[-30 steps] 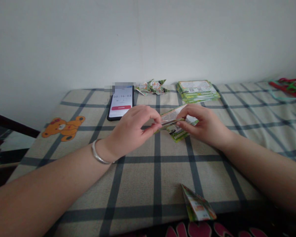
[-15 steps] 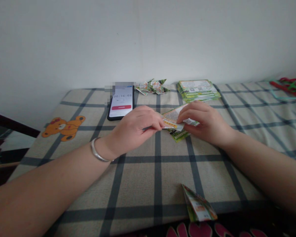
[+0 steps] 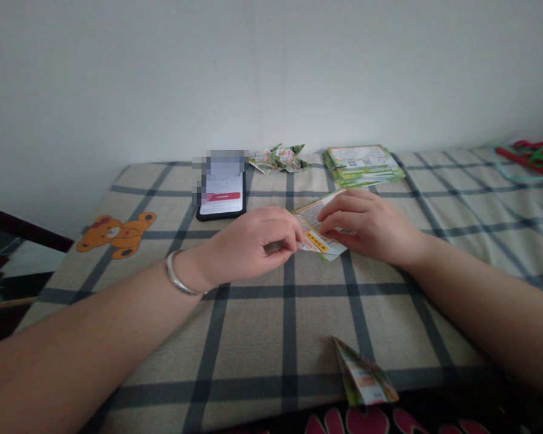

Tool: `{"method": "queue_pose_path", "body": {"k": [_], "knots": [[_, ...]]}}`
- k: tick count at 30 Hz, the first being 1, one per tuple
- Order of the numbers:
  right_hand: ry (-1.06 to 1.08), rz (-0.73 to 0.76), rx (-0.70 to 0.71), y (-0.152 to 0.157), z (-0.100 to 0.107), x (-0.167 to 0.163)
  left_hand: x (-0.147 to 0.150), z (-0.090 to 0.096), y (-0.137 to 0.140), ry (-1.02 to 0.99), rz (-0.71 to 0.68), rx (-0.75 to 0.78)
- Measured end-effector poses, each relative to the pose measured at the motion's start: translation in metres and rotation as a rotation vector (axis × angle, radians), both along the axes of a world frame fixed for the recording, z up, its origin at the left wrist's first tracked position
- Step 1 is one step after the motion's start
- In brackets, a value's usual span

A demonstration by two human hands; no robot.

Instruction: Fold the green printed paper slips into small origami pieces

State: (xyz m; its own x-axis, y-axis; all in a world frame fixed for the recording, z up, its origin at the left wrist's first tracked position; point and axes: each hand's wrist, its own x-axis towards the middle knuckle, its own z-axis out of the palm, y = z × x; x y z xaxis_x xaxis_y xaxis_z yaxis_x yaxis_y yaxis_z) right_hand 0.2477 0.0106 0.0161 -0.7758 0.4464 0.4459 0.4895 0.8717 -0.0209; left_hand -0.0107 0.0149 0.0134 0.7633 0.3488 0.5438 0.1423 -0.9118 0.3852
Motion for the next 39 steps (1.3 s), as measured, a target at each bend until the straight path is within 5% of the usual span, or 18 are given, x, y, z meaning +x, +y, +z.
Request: {"method": "queue_pose_path", "body": {"k": [10,22,39], "knots": [[-0.032,0.031,0.021,0.0,-0.001,-0.002,-0.001,-0.005,0.006,0.198,0.044,0.154],[-0.047,0.14,0.064,-0.004,0.003,-0.007,-0.004,-0.003,0.007,0.189,0.107,0.336],[-0.089,0.082,0.046,-0.014,-0.001,-0.017,-0.002,-0.01,0.006,0.243,0.122,0.127]]}}
